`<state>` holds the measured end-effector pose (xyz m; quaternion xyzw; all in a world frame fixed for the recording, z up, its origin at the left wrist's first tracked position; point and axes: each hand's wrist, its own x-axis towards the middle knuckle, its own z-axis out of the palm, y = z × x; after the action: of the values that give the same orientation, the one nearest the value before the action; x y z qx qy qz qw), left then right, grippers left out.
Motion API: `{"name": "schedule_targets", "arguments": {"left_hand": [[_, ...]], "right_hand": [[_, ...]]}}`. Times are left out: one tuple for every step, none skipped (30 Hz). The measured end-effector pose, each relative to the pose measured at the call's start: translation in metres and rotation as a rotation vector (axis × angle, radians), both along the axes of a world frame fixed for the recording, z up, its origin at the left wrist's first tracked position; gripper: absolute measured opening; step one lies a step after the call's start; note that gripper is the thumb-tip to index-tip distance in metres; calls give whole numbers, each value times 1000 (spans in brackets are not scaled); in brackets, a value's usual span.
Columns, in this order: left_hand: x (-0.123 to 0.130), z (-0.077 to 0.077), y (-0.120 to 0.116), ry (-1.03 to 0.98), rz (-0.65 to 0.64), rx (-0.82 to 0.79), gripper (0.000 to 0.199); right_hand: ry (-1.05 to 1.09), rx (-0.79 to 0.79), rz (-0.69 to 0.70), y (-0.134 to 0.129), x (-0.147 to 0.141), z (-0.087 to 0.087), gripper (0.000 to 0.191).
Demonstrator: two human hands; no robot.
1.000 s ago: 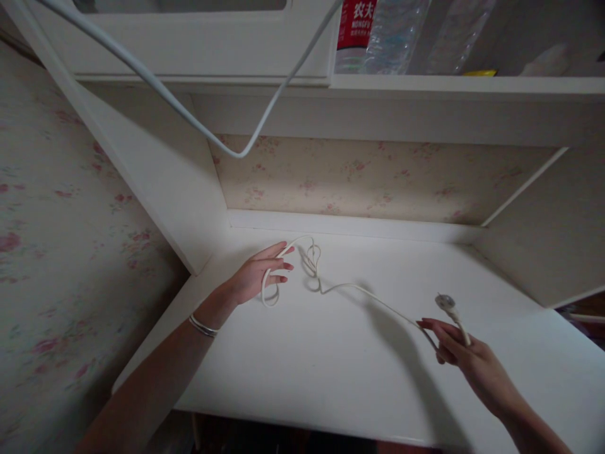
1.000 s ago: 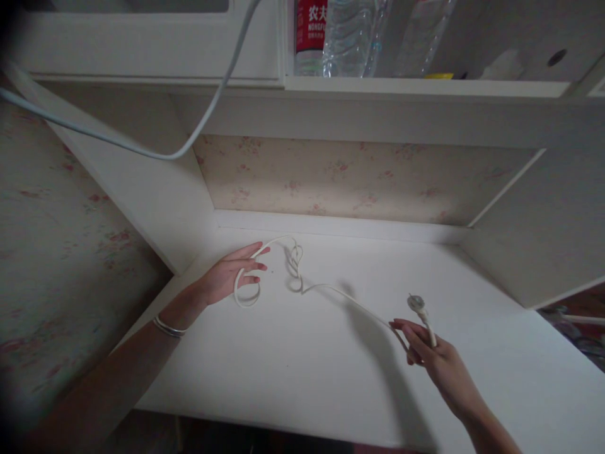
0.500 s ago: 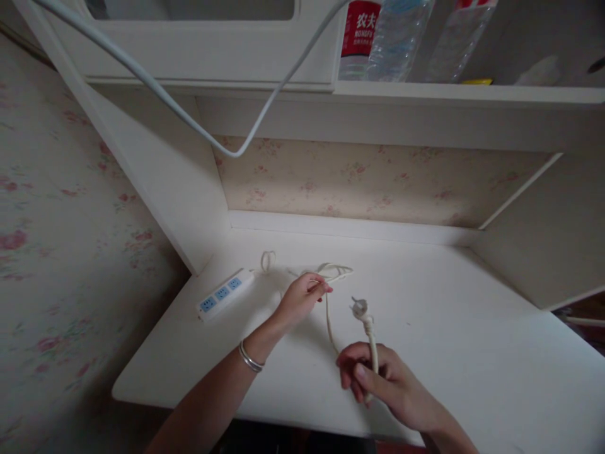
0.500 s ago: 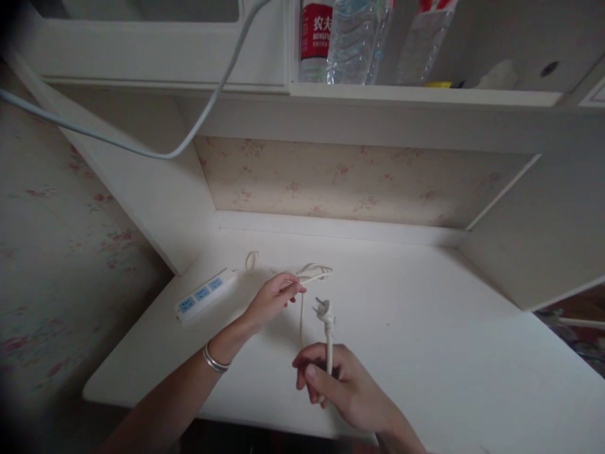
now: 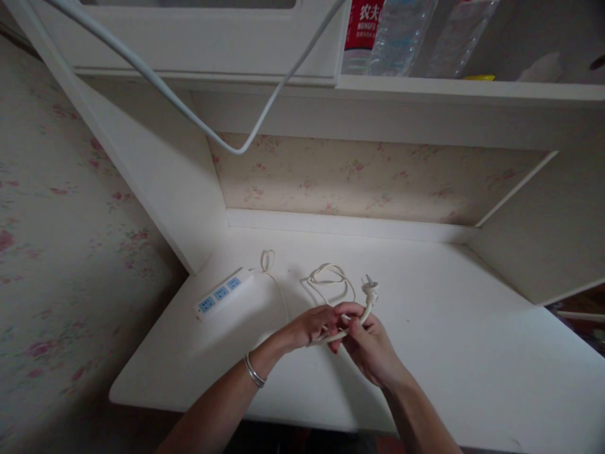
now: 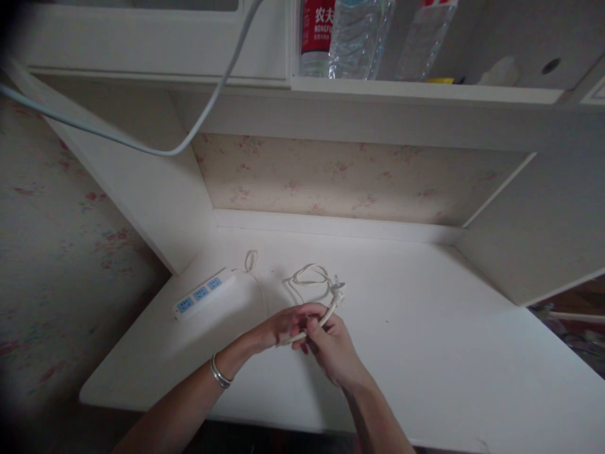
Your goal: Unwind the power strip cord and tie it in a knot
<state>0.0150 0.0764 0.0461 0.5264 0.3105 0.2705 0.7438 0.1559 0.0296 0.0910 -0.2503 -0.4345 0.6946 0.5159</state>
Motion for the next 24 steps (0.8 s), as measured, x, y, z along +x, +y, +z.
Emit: {"name": "schedule_targets", "arguments": {"left_hand": [[-3,2,0,4,-18,5,53],[-7,4,0,22,-43,19,57],[-12,8,0,53,-71,47,61],[-17,11,-1,99,-94,93,65],[-22,14,-1,155,-113,151,67],[-26,18,-2,211,-125,211,69],[-29,20,-3,263,-129,265,69],[-32,22,-4,307,-127,309,69],[-33,22,-5,342,-119,341,68],[-33,22,-7,371,-105,372,67],[-32,22,-9,397,-83,406,66],[-31,21,-11,421,-59,448,63],[-29,20,-13,446,-37,494,59],[-28,19,-15,470,-21,540,55],[-27,18,-17,495,-14,584,51],[-26,17,-19,520,-14,622,46],[-27,17,-20,543,-20,655,41],[-27,17,-21,562,-27,684,35],[-28,17,-22,579,-37,713,31],[-30,17,-22,598,-47,746,29],[-31,18,-21,621,-58,783,29],[-33,18,-20,650,-72,821,28],[-36,18,-19,686,-91,853,28],[-38,18,-18,721,-113,872,29]], "right_hand": [[30,-8,-59,5,6,2,25],[49,-7,-124,11,12,4,23],[55,4,-186,17,18,5,21],[45,15,-237,22,24,4,20],[20,24,-269,28,29,1,19],[-15,29,-286,33,33,-3,19],[-59,28,-293,37,35,-8,20],[-105,21,-299,41,36,-15,22],[-149,9,-307,43,36,-23,26],[-190,1,-322,44,34,-31,29],[-228,1,-341,45,32,-39,32],[-270,8,-356,45,29,-47,35],[-316,21,-361,45,27,-54,37],[-370,35,-356,45,24,-59,40],[-433,44,-341,44,22,-64,42],[-498,42,-318,43,21,-66,43],[-563,32,-298,43,20,-68,43],[-620,19,-287,42,20,-68,41],[-670,9,-289,42,21,-67,39],[-713,8,-298,42,22,-66,35],[-746,18,-310,43,24,-64,32],[-773,38,-327,44,27,-61,31],[-799,64,-342,46,31,-58,32],[-827,93,-361,47,35,-55,35]]}}
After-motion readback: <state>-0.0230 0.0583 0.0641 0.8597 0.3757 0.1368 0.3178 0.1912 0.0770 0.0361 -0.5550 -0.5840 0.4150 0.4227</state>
